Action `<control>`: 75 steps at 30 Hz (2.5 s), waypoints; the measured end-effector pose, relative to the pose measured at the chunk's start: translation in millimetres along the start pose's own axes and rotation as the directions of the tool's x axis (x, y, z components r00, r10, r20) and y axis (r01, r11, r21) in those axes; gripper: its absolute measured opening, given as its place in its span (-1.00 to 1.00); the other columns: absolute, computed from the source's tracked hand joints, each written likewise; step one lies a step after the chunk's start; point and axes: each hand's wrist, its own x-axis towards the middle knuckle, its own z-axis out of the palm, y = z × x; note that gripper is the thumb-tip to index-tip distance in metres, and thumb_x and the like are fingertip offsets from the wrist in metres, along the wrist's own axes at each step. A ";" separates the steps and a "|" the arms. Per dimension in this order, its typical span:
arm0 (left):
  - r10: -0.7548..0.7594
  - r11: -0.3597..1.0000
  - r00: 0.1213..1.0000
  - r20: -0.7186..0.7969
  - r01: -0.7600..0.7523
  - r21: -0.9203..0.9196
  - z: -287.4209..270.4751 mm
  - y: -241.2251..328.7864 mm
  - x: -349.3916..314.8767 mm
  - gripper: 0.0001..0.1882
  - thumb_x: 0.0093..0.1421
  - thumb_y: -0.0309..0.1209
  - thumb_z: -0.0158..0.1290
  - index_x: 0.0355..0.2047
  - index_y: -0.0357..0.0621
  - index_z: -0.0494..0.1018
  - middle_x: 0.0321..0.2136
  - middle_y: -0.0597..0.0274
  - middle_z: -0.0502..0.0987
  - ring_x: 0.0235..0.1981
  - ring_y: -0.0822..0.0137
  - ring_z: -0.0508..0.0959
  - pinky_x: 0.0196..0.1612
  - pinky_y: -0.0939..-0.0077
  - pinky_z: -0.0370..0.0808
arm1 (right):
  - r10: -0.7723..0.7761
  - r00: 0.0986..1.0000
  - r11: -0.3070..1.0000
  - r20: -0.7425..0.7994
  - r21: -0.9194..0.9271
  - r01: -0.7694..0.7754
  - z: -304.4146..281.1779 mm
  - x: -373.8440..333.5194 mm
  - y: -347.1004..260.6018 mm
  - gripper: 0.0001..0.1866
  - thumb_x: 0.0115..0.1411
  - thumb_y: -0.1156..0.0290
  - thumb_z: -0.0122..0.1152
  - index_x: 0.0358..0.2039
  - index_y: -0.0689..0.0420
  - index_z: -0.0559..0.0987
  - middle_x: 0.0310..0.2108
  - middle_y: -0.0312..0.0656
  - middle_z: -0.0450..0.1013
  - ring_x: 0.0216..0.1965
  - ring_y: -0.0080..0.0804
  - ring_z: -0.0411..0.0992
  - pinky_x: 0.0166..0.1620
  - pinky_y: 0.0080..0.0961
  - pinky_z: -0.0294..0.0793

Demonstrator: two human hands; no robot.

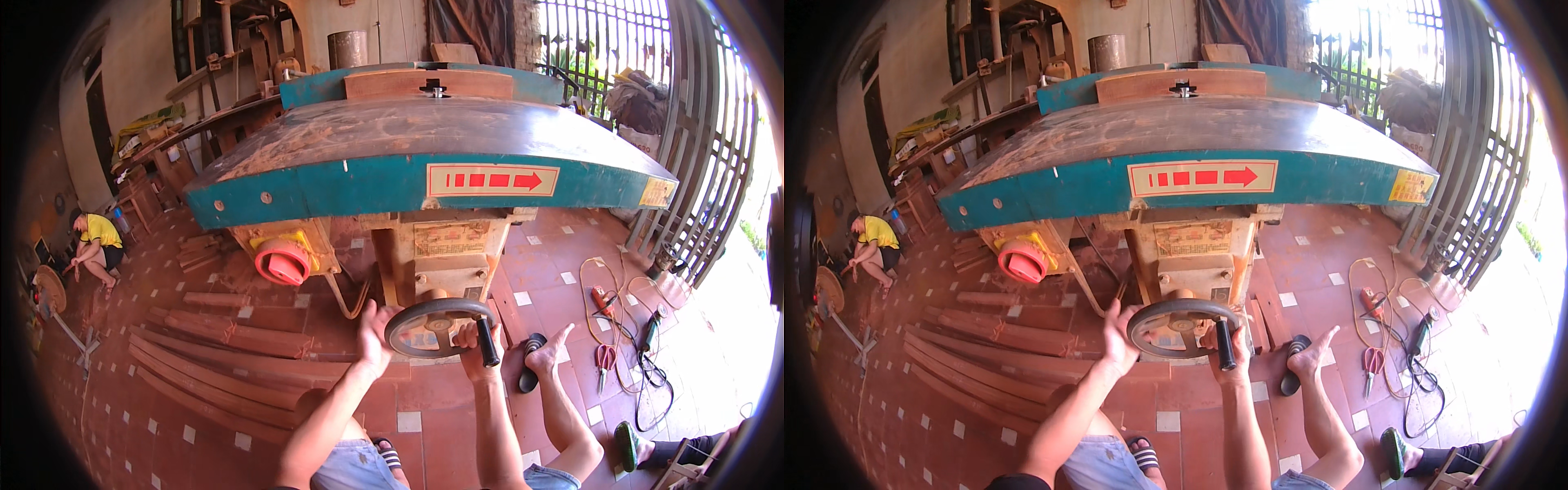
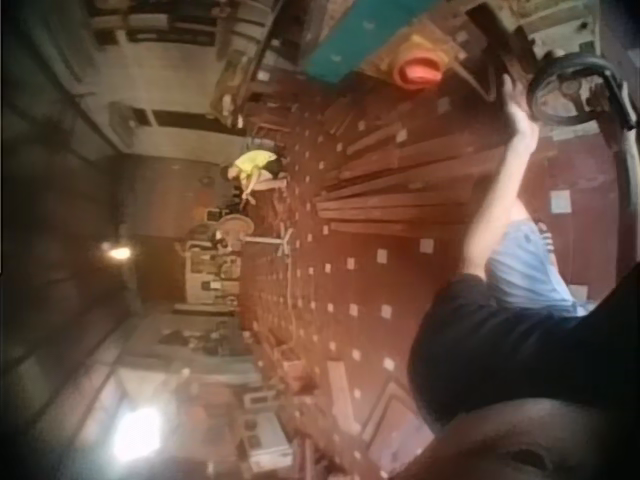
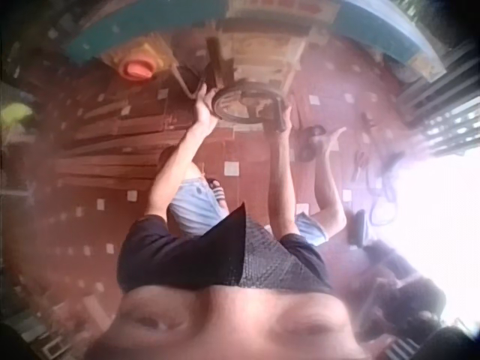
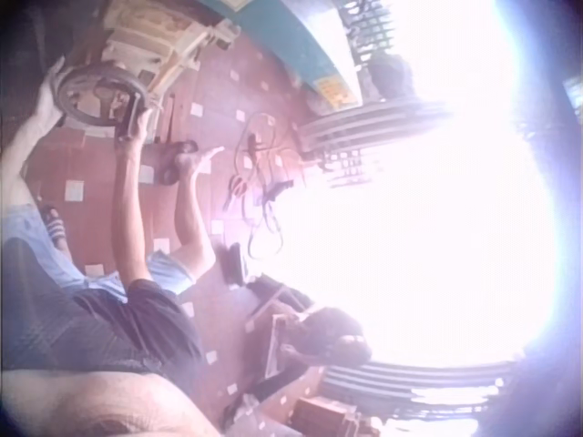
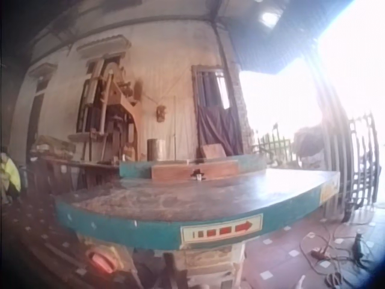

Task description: The person sits on the floor and operates a wood planer by turning a handwheel to feed wooden planks through the machine. The person repeatedly feeds planks, adjusts the wheel, and removes processed pieces.

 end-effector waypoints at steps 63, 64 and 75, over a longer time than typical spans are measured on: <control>0.347 0.709 0.895 0.279 -0.446 0.547 24.7 39.6 -25.3 -0.47 0.52 0.01 -0.21 -0.45 -0.15 0.36 -0.65 0.41 0.30 -0.63 0.60 0.30 -0.57 0.57 0.21 | -0.104 0.992 0.065 0.077 -0.994 0.084 145.0 52.4 -43.2 -0.40 0.29 -0.14 0.17 -0.56 0.19 0.67 -0.76 -0.27 0.42 -0.72 -0.40 0.42 -0.58 -0.38 0.39; 0.405 0.685 0.863 0.302 -0.505 0.525 23.2 40.7 -26.3 -0.53 0.52 -0.07 -0.17 -0.37 -0.20 0.42 -0.56 0.38 0.39 -0.51 0.59 0.40 -0.43 0.57 0.35 | -0.122 0.987 0.508 -0.102 -0.861 -0.026 102.3 42.5 -48.9 -0.43 0.32 -0.10 0.12 -0.52 0.18 0.67 -0.75 -0.31 0.42 -0.71 -0.45 0.38 -0.59 -0.43 0.33; 0.204 0.912 0.974 0.098 -0.225 0.342 -10.4 -22.3 -5.8 -0.31 0.51 0.13 -0.37 -0.39 -0.18 0.50 -0.38 0.26 0.55 -0.15 0.37 0.49 0.03 0.49 0.30 | 0.078 0.923 0.972 -0.376 -0.176 -0.154 23.7 6.8 -11.5 -0.60 0.44 0.04 -0.07 -0.26 0.12 0.53 -0.58 -0.26 0.37 -0.45 -0.33 0.41 -0.16 -0.38 0.43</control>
